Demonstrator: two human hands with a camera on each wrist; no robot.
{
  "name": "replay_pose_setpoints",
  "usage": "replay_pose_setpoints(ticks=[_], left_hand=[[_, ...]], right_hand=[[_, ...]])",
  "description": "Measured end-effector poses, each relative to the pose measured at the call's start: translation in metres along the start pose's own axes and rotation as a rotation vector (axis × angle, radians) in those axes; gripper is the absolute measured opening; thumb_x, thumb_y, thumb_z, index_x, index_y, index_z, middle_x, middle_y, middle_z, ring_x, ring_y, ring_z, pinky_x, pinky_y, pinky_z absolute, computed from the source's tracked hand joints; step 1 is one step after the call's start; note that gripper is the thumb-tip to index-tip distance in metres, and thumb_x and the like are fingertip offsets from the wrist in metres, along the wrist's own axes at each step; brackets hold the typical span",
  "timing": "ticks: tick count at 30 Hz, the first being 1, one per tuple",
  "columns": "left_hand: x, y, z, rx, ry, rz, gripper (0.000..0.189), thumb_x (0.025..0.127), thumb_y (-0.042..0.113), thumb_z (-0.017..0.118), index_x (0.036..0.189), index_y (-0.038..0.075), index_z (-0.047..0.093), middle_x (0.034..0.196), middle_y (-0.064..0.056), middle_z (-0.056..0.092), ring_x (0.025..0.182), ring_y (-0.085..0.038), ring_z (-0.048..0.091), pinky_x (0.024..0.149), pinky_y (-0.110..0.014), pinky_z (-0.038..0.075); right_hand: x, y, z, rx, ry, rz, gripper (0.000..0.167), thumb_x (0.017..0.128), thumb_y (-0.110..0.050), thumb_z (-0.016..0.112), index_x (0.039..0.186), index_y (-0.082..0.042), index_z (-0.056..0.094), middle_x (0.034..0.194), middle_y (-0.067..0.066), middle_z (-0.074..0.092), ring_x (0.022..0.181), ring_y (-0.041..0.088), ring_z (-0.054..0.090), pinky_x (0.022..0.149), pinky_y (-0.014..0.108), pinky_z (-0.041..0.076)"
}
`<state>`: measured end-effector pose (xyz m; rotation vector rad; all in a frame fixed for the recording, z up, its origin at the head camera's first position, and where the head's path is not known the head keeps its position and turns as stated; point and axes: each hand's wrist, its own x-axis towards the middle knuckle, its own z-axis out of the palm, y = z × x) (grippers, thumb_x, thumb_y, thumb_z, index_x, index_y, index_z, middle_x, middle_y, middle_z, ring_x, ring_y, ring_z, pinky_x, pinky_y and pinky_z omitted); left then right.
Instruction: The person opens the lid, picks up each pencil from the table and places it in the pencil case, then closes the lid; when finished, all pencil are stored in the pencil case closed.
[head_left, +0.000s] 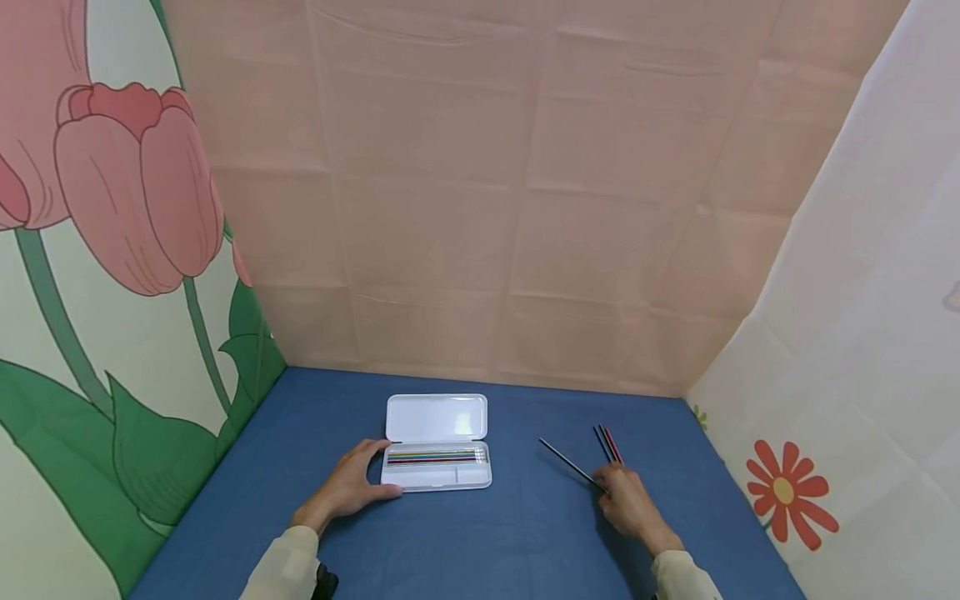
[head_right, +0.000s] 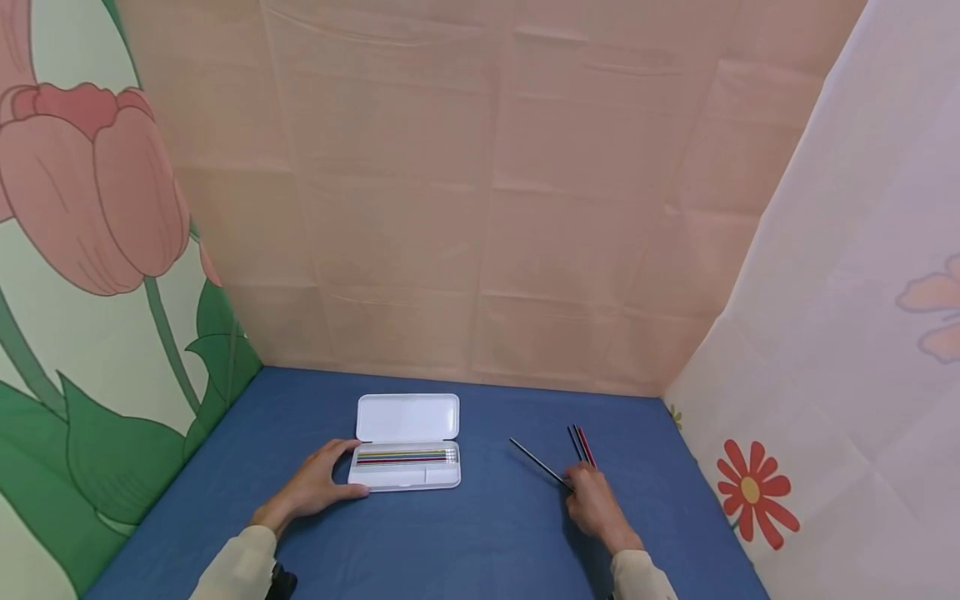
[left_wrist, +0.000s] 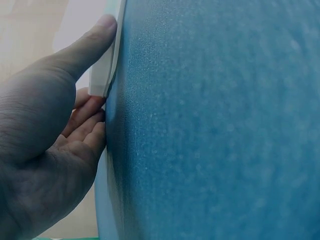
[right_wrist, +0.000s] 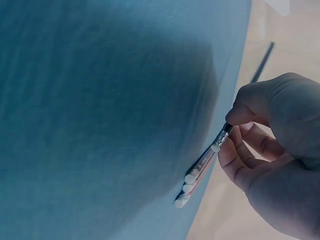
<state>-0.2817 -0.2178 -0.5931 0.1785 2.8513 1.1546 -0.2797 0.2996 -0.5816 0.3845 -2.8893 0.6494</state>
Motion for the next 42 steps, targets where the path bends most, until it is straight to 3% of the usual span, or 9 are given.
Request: replay_pose_setpoints(ticks=[13,21,42], left_hand=[[0.0,0.001,0.0,0.009,0.008,-0.004,0.098,0.085,0.043,0.101,0.163,0.007,0.056,0.164,-0.02,0.058,0.156,-0.048,0.052,0.129,-0.074,0.041],[-0.001,0.004,0.0,0.01,0.006,-0.004,0.098,0.085,0.043,0.101,0.164,0.007,0.055,0.165,-0.02,0.057,0.156,-0.049,0.051,0.129,-0.075,0.04],[0.0,0.003,0.0,0.004,0.004,-0.004,0.096,0.086,0.042,0.101,0.163,0.006,0.056,0.162,-0.019,0.059,0.154,-0.047,0.053,0.128,-0.073,0.042]], right_hand=[[0.011,-0.025,0.0,0.001,0.048,-0.12,0.032,0.084,0.015,0.076,0.107,-0.006,0.083,0.102,0.005,0.077,0.094,0.022,0.075,0.08,0.04,0.064],[0.019,-0.043,0.011,0.021,0.049,-0.22,0.024,0.092,0.011,0.078,0.11,-0.005,0.083,0.102,0.004,0.076,0.092,0.02,0.073,0.076,0.032,0.063],[0.07,-0.118,0.036,0.023,-0.074,-0.354,0.018,0.1,0.005,0.076,0.113,-0.002,0.085,0.1,0.006,0.075,0.091,0.017,0.069,0.078,0.036,0.062]])
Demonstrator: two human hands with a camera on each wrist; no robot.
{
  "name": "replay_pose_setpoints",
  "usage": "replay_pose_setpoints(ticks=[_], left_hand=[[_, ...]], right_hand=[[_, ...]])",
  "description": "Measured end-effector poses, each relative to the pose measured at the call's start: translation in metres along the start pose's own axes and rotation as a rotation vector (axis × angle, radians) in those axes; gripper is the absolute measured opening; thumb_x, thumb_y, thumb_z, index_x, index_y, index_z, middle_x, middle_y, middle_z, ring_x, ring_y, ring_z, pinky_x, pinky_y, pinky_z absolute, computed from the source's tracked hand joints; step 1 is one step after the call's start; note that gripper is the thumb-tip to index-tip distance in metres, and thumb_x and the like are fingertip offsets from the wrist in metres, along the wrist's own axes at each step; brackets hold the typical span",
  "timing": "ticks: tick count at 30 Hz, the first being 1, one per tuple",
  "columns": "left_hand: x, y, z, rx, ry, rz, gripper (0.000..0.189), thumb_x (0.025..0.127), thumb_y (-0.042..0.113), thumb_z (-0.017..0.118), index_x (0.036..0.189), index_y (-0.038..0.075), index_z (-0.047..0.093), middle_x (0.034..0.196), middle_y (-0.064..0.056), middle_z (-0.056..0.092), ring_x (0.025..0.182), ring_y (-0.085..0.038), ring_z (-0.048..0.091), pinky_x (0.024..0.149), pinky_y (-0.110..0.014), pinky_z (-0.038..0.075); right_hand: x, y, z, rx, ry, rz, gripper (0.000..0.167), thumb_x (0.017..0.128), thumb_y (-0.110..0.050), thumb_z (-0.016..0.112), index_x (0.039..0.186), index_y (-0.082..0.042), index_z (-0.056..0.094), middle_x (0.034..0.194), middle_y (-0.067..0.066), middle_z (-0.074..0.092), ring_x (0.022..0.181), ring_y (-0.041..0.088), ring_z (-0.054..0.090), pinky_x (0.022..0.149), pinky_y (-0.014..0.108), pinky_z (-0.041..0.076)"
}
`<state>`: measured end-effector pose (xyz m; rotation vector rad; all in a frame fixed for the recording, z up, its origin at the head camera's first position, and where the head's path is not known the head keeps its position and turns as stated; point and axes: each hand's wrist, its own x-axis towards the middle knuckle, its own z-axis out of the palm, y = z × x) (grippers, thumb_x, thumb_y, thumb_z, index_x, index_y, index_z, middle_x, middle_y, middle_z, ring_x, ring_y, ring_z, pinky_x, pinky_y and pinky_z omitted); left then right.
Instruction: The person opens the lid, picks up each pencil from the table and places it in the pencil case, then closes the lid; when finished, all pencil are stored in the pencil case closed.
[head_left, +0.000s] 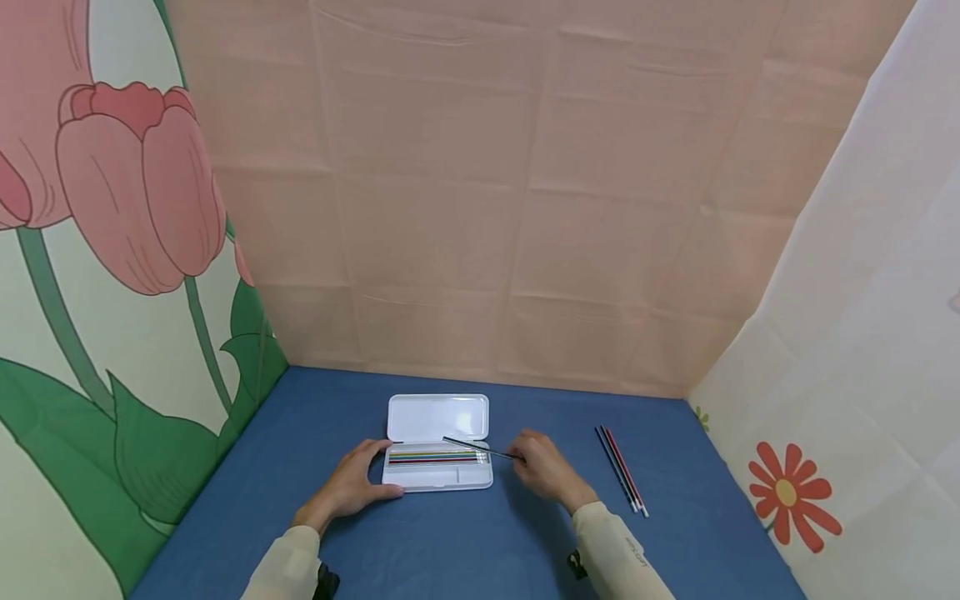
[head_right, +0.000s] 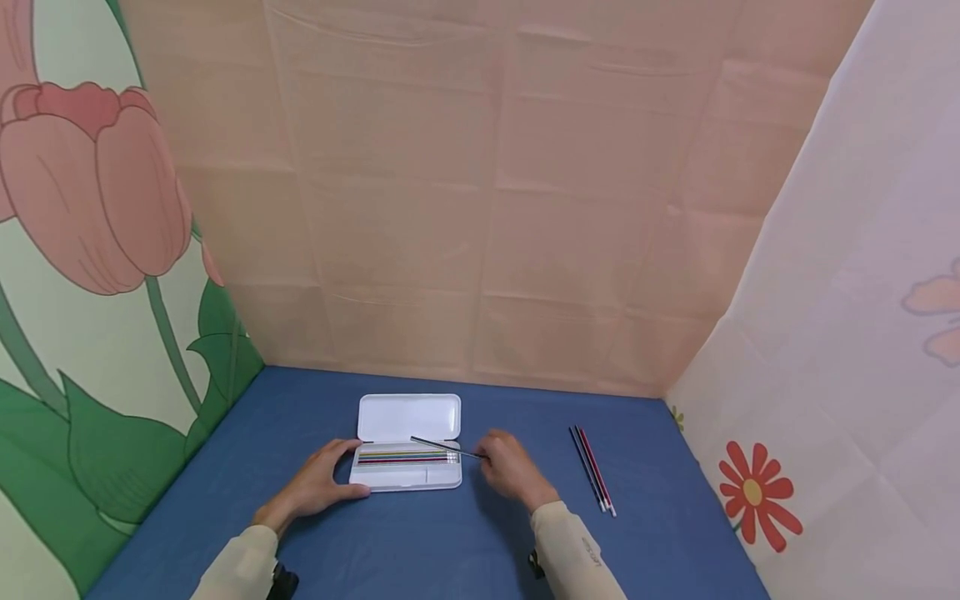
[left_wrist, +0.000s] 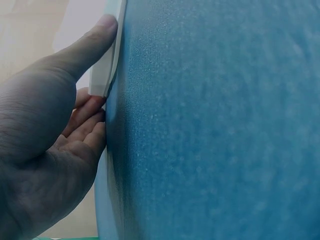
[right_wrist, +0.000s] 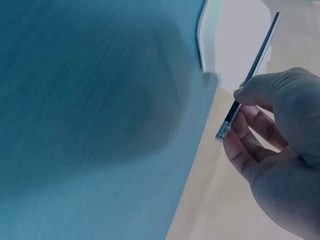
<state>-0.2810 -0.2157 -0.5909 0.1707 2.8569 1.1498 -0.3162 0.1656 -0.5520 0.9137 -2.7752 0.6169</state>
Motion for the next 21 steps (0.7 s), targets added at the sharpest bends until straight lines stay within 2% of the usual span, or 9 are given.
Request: replay_pose_setpoints(ticks=[7,9,21], left_hand=[[-0.001,0.0,-0.001,0.003,0.002,0.01,0.097,0.085,0.042,0.101,0.163,0.006,0.056,0.161,-0.02,0.06,0.154,-0.047,0.054,0.128,-0.073,0.042],[0.0,0.0,-0.001,-0.003,-0.001,0.008,0.097,0.086,0.042,0.101,0.163,0.006,0.056,0.162,-0.02,0.059,0.155,-0.047,0.053,0.128,-0.073,0.041],[0.001,-0.002,0.0,0.013,-0.005,0.003,0.098,0.086,0.045,0.101,0.164,0.007,0.056,0.164,-0.02,0.058,0.155,-0.049,0.052,0.128,-0.075,0.041]], right_hand=[[0.02,-0.014,0.014,-0.015,-0.038,-0.064,0.022,0.102,0.009,0.07,0.114,-0.002,0.086,0.102,0.01,0.077,0.093,0.018,0.07,0.081,0.036,0.064],[0.025,-0.017,0.017,-0.019,-0.043,-0.068,0.023,0.102,0.009,0.07,0.114,-0.003,0.086,0.103,0.009,0.078,0.095,0.019,0.072,0.084,0.036,0.065],[0.051,-0.034,0.035,-0.036,-0.095,-0.1,0.024,0.103,0.008,0.069,0.111,-0.005,0.087,0.099,0.007,0.077,0.088,0.013,0.067,0.081,0.03,0.061]])
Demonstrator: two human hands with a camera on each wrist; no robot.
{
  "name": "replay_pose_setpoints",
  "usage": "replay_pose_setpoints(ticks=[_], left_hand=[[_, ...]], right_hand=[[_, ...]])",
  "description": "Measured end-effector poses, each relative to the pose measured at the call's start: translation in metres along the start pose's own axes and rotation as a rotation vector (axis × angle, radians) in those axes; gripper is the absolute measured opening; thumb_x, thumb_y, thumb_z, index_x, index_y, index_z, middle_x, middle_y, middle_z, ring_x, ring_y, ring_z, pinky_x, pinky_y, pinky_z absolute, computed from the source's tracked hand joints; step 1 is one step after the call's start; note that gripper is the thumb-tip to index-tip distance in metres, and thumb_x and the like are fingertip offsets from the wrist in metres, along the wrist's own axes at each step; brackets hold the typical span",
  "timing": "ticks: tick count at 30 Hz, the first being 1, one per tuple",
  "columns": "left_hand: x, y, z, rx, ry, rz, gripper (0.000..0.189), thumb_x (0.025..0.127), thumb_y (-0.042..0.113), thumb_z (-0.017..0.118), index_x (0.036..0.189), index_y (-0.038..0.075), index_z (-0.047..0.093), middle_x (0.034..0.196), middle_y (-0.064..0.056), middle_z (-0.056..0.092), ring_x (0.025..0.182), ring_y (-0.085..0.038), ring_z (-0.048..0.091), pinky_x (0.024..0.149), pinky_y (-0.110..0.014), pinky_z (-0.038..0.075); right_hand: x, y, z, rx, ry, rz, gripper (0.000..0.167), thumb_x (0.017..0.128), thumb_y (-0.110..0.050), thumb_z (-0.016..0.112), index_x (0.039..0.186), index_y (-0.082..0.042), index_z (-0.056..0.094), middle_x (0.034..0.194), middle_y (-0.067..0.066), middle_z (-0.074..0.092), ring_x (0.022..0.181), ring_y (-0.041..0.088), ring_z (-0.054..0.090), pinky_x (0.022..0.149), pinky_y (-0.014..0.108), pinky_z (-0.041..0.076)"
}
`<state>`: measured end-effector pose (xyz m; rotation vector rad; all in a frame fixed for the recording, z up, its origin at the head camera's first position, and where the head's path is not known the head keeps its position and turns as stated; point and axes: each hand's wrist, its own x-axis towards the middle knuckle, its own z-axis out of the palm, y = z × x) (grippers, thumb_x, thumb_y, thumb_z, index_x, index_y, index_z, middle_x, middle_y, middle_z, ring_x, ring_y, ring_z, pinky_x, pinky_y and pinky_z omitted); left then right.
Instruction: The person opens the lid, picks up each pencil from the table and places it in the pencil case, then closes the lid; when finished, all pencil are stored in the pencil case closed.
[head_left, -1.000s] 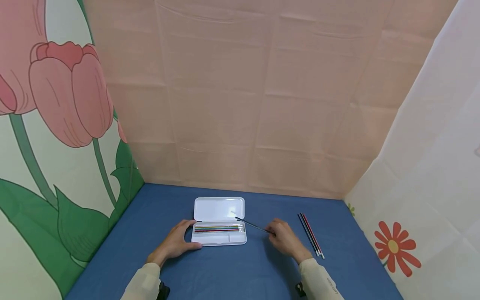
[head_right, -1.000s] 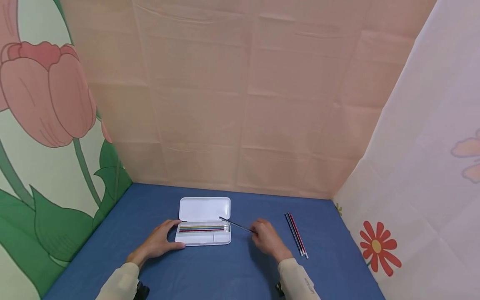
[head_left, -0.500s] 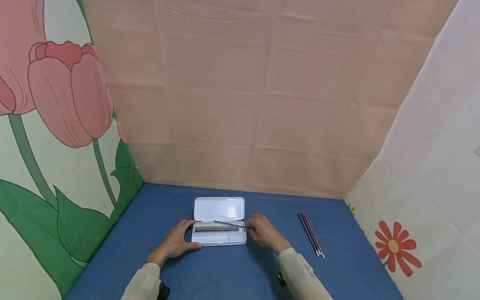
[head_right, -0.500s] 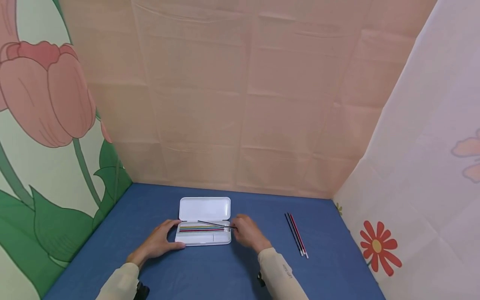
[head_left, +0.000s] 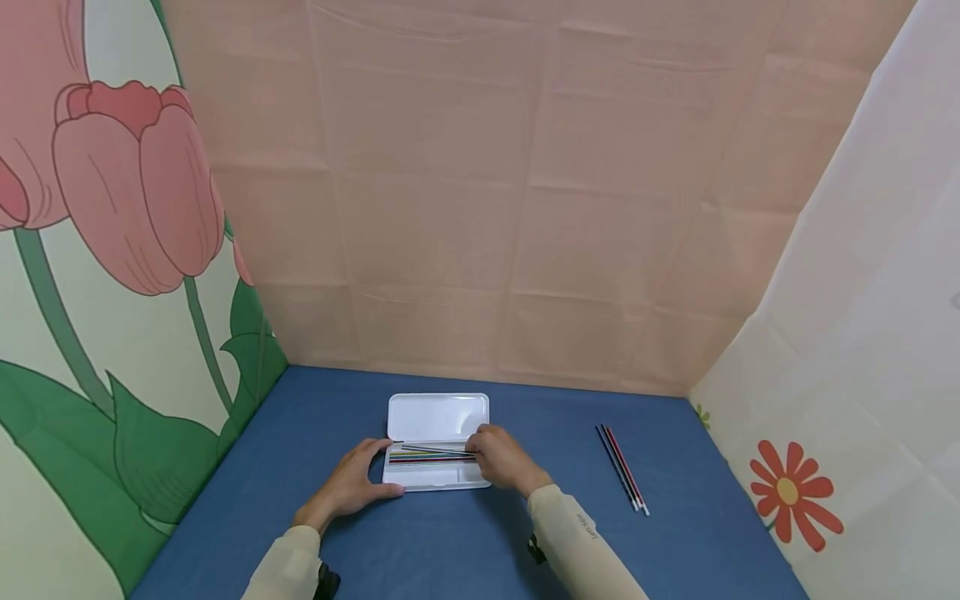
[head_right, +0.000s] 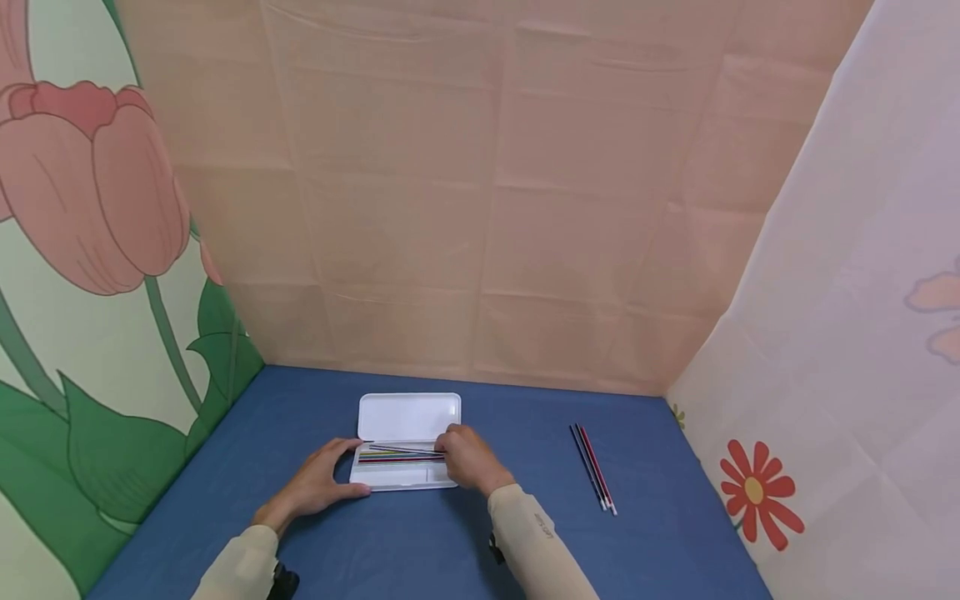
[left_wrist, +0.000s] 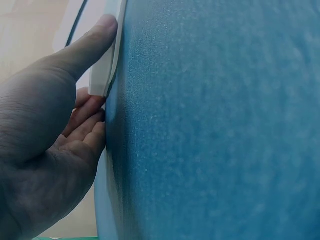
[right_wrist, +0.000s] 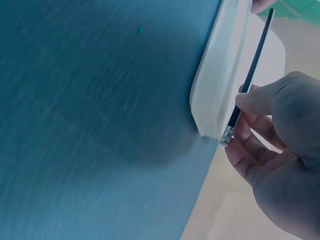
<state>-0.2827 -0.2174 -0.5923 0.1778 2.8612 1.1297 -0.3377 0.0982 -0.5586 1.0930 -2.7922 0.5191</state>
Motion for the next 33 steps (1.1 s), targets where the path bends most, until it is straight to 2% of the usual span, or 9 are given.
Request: replay_pose_setpoints(ticks=[14,28,33], left_hand=[[0.001,-0.001,0.0,-0.013,0.008,0.004,0.097,0.085,0.045,0.101,0.163,0.008,0.057,0.163,-0.019,0.059,0.155,-0.047,0.053,0.129,-0.073,0.041],[0.0,-0.001,0.0,-0.01,0.007,0.0,0.096,0.084,0.043,0.102,0.162,0.008,0.057,0.162,-0.018,0.06,0.154,-0.045,0.054,0.129,-0.072,0.042],[-0.001,0.0,0.0,-0.014,0.01,0.001,0.096,0.084,0.043,0.102,0.162,0.008,0.058,0.163,-0.018,0.059,0.154,-0.045,0.054,0.129,-0.073,0.042]], right_hand=[[0.012,-0.012,0.004,-0.057,-0.025,-0.005,0.027,0.102,0.008,0.068,0.112,-0.007,0.088,0.101,0.005,0.079,0.095,0.016,0.073,0.087,0.031,0.065],[0.016,-0.014,0.008,-0.047,-0.05,0.027,0.025,0.099,0.009,0.073,0.11,-0.008,0.088,0.103,0.004,0.081,0.099,0.017,0.074,0.092,0.033,0.065],[0.016,-0.013,0.01,-0.031,-0.061,0.044,0.026,0.1,0.009,0.071,0.111,-0.008,0.088,0.104,0.004,0.081,0.097,0.015,0.072,0.092,0.033,0.065]])
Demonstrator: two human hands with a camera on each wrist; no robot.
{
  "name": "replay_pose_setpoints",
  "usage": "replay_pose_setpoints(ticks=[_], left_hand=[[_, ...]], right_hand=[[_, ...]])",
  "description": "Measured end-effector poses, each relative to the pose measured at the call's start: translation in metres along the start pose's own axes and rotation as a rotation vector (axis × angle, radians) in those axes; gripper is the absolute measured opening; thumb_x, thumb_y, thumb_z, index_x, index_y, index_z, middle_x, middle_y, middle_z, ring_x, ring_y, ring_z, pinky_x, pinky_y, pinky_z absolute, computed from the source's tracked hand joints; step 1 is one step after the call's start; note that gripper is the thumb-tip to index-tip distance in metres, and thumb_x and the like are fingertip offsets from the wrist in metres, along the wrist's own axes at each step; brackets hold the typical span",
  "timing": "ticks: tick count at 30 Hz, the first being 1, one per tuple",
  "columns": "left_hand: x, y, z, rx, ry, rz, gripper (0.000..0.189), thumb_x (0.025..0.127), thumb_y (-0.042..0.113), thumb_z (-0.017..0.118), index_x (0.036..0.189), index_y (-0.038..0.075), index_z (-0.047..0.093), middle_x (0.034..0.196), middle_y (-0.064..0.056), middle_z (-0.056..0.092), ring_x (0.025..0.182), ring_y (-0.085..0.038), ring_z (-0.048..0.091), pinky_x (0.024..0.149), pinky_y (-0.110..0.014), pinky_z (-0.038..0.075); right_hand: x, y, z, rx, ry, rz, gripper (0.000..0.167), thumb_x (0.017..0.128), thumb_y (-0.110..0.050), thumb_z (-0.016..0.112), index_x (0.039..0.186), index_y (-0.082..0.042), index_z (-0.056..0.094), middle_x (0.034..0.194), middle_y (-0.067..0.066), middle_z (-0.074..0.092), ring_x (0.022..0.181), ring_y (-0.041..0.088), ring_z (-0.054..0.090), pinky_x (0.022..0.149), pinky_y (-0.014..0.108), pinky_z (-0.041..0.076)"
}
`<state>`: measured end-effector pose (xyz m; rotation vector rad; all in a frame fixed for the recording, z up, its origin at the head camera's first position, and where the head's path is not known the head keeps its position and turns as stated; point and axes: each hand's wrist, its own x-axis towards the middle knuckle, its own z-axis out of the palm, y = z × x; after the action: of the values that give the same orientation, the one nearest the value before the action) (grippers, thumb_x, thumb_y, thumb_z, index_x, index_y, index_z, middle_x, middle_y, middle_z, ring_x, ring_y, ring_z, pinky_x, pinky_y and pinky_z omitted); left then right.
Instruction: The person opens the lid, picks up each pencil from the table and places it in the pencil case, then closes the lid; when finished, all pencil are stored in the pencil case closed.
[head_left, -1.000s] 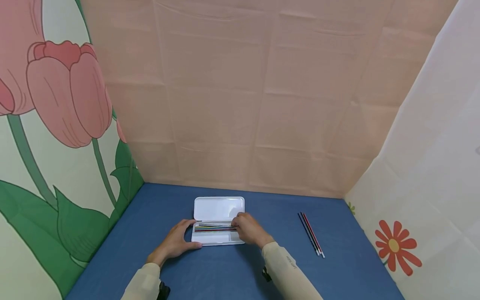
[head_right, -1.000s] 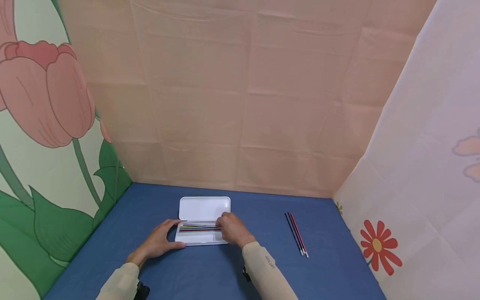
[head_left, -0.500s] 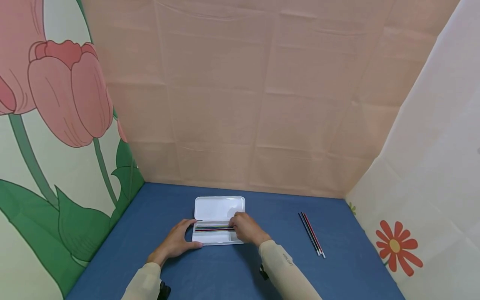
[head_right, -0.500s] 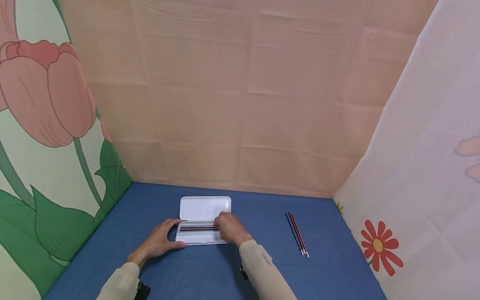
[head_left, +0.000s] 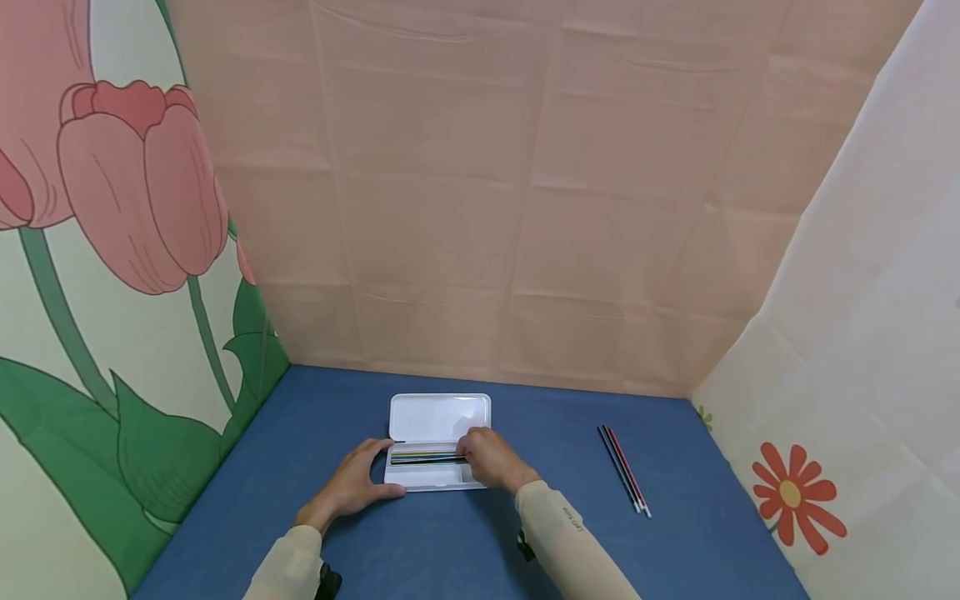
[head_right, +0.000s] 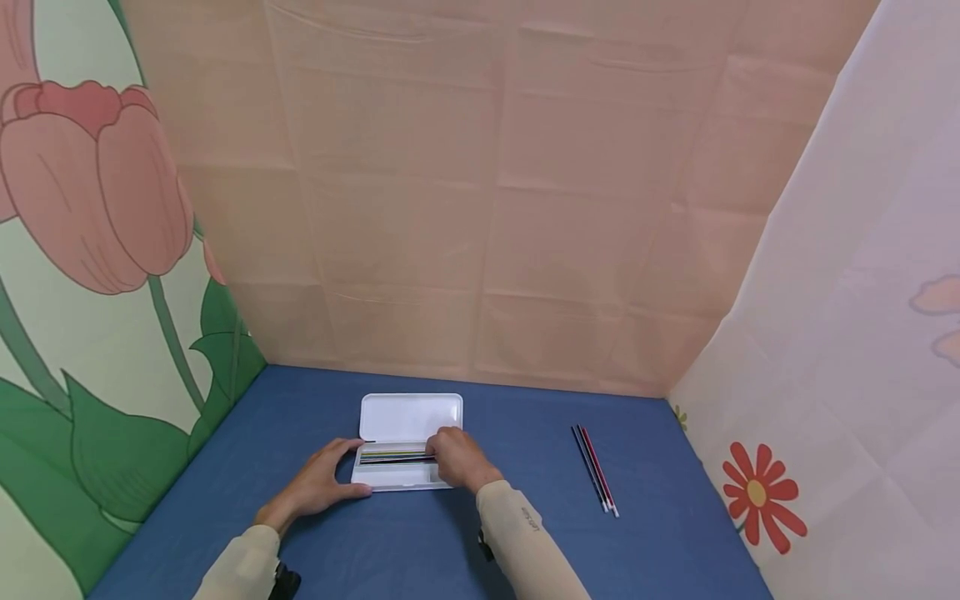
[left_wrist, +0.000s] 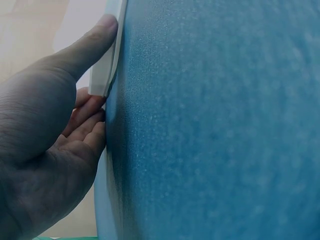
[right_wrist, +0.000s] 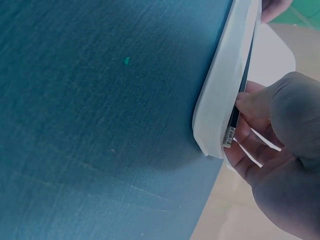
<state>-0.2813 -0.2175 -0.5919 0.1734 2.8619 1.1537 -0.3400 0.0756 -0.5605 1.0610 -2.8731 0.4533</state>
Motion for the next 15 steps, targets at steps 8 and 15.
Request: replay_pose_setpoints(ticks=[8,15], left_hand=[[-0.0002,0.0008,0.0002,0.0,0.004,0.003,0.096,0.084,0.043,0.102,0.162,0.008,0.058,0.162,-0.018,0.06,0.154,-0.044,0.055,0.129,-0.072,0.042],[-0.0004,0.0006,0.0004,-0.004,0.006,0.008,0.095,0.084,0.042,0.102,0.161,0.008,0.058,0.161,-0.019,0.06,0.154,-0.045,0.054,0.129,-0.072,0.042]], right_hand=[[-0.001,-0.0001,-0.0027,0.044,-0.03,0.012,0.027,0.101,0.01,0.068,0.113,-0.006,0.087,0.11,0.005,0.083,0.1,0.014,0.074,0.094,0.034,0.066],[-0.0023,0.0008,-0.0044,0.064,-0.034,0.01,0.027,0.103,0.009,0.066,0.111,-0.006,0.087,0.108,0.005,0.082,0.101,0.016,0.075,0.093,0.034,0.065]])
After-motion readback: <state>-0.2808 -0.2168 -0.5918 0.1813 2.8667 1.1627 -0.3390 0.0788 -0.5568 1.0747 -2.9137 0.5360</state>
